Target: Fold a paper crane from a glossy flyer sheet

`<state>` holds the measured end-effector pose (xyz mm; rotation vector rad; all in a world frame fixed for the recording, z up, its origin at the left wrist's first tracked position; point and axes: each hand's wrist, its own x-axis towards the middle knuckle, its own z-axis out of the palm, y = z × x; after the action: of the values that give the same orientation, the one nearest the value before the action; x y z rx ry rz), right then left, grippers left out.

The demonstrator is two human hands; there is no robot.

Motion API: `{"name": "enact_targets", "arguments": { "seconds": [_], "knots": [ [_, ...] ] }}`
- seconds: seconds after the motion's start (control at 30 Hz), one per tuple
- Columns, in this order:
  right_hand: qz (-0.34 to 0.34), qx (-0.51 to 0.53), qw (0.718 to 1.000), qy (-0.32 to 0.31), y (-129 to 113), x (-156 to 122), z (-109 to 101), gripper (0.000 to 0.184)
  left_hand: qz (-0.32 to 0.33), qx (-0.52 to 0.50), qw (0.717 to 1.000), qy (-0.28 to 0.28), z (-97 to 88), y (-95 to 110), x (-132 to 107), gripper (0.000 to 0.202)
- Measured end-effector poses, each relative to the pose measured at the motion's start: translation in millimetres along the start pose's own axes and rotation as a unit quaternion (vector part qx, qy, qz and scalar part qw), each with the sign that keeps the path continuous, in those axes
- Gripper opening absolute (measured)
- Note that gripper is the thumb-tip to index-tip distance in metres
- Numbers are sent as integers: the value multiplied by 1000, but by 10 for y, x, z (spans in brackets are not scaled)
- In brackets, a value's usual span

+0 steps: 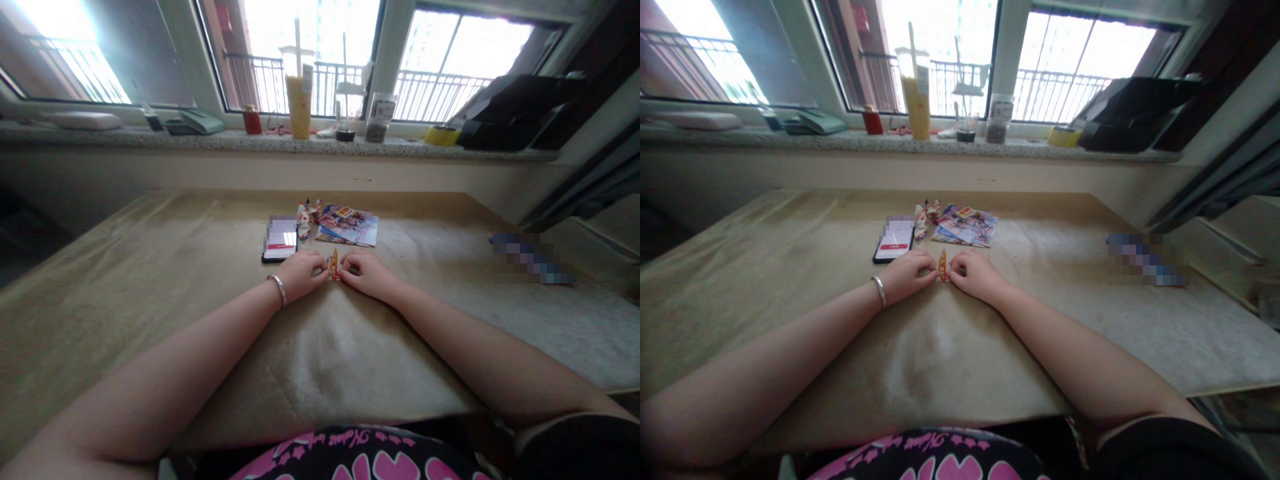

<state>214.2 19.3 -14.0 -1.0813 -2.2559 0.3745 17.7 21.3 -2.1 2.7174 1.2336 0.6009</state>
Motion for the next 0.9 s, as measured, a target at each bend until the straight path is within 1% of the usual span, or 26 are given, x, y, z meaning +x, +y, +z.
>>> {"name": "enact_targets", "arguments": {
  "seconds": [0.17, 0.4, 0.53, 0.67, 0.77, 0.9],
  "knots": [
    [41, 3, 999, 5, 6, 7, 15, 13, -19, 2, 1000, 13, 42, -6, 13, 14],
    [47, 3, 999, 7, 38, 22, 26, 13, -44, 1, 999, 12, 71, 25, 34, 15],
    [52, 0, 999, 5, 40, 25, 22, 13, -41, -18, 999, 15, 50, 31, 22, 13],
    [47, -7, 999, 8, 37, 19, 16, 12, -45, -28, 999, 3, 26, 5, 4, 16],
    [46, -13, 999, 7, 31, 20, 14, 13, -65, -31, 997, 2, 25, -8, 8, 16],
    [60, -17, 998, 3, 34, 32, 18, 14, -112, -44, 993, 4, 22, 14, 21, 23]
  ]
}}
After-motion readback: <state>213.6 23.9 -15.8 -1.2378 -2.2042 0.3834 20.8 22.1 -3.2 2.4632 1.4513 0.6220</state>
